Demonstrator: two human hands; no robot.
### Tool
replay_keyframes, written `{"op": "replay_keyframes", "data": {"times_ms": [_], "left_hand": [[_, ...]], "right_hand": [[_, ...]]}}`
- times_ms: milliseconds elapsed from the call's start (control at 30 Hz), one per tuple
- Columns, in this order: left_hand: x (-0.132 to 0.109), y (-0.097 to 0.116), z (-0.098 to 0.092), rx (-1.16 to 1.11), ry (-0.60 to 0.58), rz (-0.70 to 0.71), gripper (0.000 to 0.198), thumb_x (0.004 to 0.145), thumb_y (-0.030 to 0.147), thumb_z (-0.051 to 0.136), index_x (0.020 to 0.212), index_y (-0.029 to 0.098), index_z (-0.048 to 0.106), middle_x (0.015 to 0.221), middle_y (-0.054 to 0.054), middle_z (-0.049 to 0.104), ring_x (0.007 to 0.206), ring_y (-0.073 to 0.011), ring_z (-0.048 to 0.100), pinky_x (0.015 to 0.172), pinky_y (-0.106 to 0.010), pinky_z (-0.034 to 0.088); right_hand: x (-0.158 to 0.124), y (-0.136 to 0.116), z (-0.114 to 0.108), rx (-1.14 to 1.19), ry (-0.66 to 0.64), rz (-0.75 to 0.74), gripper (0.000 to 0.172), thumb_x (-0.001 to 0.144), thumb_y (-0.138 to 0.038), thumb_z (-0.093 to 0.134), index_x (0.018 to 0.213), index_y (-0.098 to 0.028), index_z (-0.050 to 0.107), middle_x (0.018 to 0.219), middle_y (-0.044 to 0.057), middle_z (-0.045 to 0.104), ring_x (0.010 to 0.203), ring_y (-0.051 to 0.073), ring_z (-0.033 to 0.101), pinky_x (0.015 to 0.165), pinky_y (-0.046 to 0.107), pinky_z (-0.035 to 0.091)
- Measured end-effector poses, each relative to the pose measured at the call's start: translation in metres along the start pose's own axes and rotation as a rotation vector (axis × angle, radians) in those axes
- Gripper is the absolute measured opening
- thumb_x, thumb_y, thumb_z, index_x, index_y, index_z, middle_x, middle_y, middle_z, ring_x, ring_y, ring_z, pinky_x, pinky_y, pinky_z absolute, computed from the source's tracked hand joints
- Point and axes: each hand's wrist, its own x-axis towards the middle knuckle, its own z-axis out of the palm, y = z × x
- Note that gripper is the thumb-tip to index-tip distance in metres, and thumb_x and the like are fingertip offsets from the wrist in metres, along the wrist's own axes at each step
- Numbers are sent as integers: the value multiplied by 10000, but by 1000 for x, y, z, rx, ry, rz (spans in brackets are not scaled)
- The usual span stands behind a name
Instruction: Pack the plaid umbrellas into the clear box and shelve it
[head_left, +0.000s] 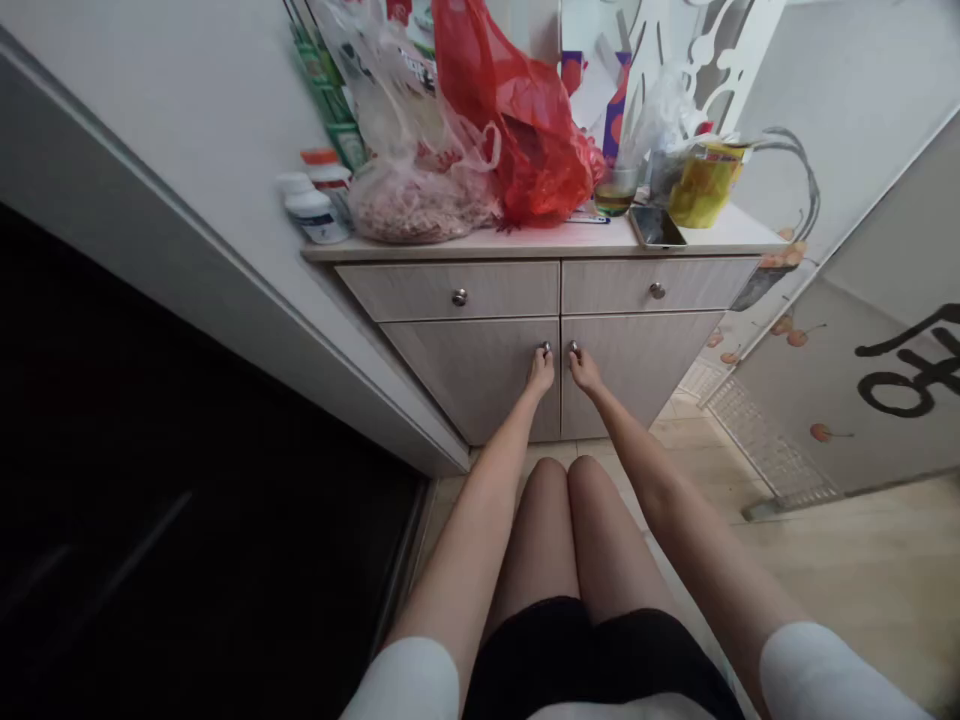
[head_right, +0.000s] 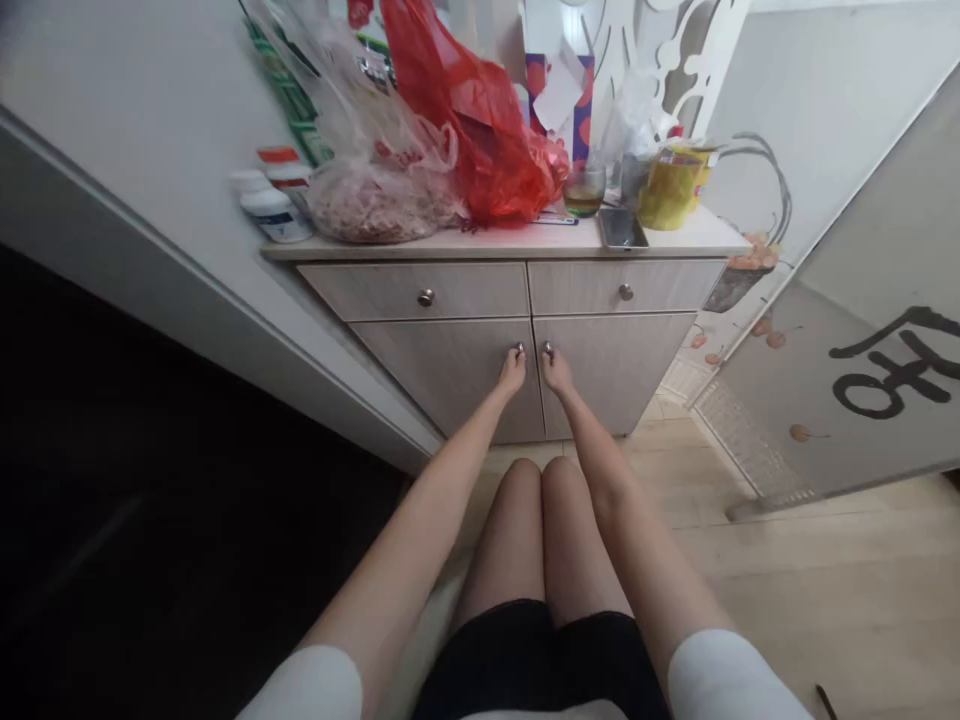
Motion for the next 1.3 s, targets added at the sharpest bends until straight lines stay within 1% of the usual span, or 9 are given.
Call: {"op": "replay_keyframes", "data": {"times_ms": [100, 233, 400, 533, 733, 933, 1033, 1133, 1300], "left_hand": [[-20, -9, -6, -8, 11, 36, 145, 1055, 206, 477, 973, 190, 595, 988, -119, 727, 994, -255, 702, 936, -361, 495], [-63, -26, -21, -21, 40, 104, 205, 1052, 241, 484, 858, 221, 545, 813, -52, 668, 829, -221, 667, 843, -323, 477], [-122, -52, -49, -24, 94, 149, 261, 1043, 264, 478, 783, 240, 486, 685, -2, 573, 704, -194, 607, 754, -301, 447], [-157, -70, -76, -29, 141, 160, 299, 1039, 302, 482, 746, 248, 458, 651, 0, 557, 666, -193, 597, 701, -300, 436], [-179, -91, -100, -49, 221, 158, 365, 1019, 448, 487, 711, 253, 461, 639, -16, 567, 630, -195, 585, 646, -307, 445], [-196, -113, -121, -66, 366, 119, 426, 934, 595, 454, 662, 269, 423, 592, -15, 506, 586, -198, 533, 593, -320, 450], [-213, -130, -149, -56, 474, 73, 389, 866, 611, 448, 673, 274, 450, 572, -19, 502, 587, -211, 523, 579, -333, 462], [-226, -150, -187, -51, 611, 25, 318, 761, 578, 487, 666, 276, 470, 588, -43, 552, 650, -240, 569, 624, -362, 509], [-226, -183, -246, -78, 763, -37, 357, 640, 598, 481, 699, 256, 561, 573, -29, 573, 735, -273, 636, 761, -420, 577]], "right_hand": [[-7, 10, -1, 2, 11, -28, 280, 1059, -403, 501, 1086, -175, 660, 1136, 162, 740, 1080, 286, 707, 1048, 450, 491], [-28, 25, -7, 24, 31, -93, 313, 1053, -468, 460, 1009, -213, 635, 1045, 127, 740, 989, 279, 707, 999, 455, 511], [-61, 41, -19, 81, 40, -175, 435, 1022, -629, 414, 919, -244, 588, 922, 86, 718, 882, 257, 680, 890, 411, 530], [-84, 48, -31, 125, 40, -241, 542, 968, -767, 406, 876, -256, 558, 836, 63, 692, 808, 240, 646, 796, 369, 518], [-119, 59, -54, 125, 33, -306, 635, 929, -862, 379, 817, -260, 546, 765, 51, 670, 746, 223, 614, 745, 357, 497], [-162, 77, -94, 67, 24, -307, 649, 932, -858, 395, 812, -250, 589, 744, 59, 663, 709, 233, 602, 719, 378, 492], [-183, 85, -113, 37, 41, -297, 646, 959, -833, 370, 798, -248, 595, 734, 54, 652, 711, 236, 598, 724, 378, 484], [-203, 96, -131, -1, 85, -269, 649, 992, -802, 325, 757, -250, 574, 730, 50, 646, 729, 235, 602, 735, 371, 483], [-238, 135, -176, -111, 219, -183, 679, 978, -814, 286, 689, -252, 533, 679, 44, 613, 709, 231, 576, 715, 366, 467]]}}
